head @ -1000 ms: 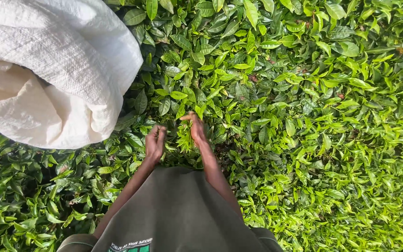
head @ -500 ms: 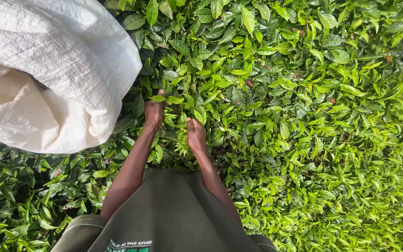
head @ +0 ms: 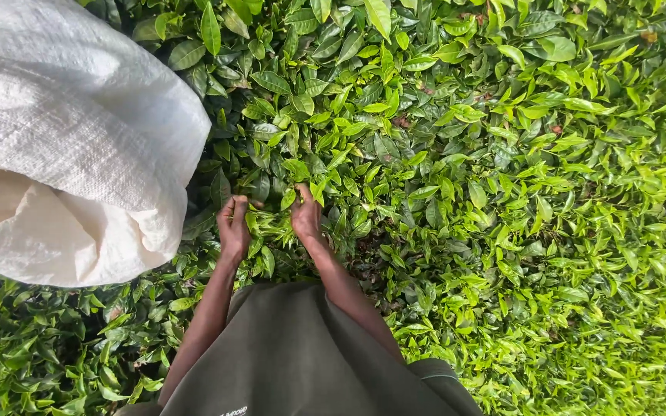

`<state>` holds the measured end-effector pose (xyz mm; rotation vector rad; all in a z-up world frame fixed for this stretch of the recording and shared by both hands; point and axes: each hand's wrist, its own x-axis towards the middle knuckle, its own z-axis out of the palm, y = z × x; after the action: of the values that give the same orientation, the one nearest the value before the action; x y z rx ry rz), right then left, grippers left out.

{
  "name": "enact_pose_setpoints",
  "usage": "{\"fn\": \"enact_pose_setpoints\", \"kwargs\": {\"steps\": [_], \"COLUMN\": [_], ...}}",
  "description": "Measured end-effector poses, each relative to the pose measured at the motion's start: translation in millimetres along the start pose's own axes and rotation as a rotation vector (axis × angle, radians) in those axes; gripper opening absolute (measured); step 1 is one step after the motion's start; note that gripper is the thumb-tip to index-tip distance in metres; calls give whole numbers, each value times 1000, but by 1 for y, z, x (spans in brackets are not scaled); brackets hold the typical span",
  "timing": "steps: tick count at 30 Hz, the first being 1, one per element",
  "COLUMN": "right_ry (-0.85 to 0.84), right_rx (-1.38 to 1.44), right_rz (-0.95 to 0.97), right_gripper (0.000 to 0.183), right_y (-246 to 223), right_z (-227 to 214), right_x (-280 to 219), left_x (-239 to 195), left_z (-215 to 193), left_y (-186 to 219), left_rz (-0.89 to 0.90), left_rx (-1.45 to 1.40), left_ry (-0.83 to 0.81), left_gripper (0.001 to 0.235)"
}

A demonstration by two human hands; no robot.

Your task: Harvesting tea leaves by hand in a plantation

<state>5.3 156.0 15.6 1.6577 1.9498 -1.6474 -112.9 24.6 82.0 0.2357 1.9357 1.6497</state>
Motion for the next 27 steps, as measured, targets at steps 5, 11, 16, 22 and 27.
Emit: {"fn": "enact_pose_setpoints", "kwargs": {"steps": [5, 11, 16, 22, 27], "right_ry": [-533, -64, -141, -212, -206], "right_rx": [518, 135, 65, 679, 455], "right_rz": [239, 75, 194, -27, 161], "right_gripper": [34, 66, 81, 36, 99], "right_y": [-47, -54, -18, 22, -9], "right_z": [-67, -54, -12, -14, -64], "right_x": [-66, -40, 19, 11, -57], "left_x": [11, 53, 66, 91, 156], "left_z": [10, 9, 28, 54, 78], "left_y": [24, 6, -3, 27, -38], "left_rz": [-154, -131, -94, 29, -247], "left_rx": [-130, -203, -71, 291, 600], "left_ry": [78, 93, 61, 67, -37], "left_gripper": [14, 21, 18, 23, 71]}}
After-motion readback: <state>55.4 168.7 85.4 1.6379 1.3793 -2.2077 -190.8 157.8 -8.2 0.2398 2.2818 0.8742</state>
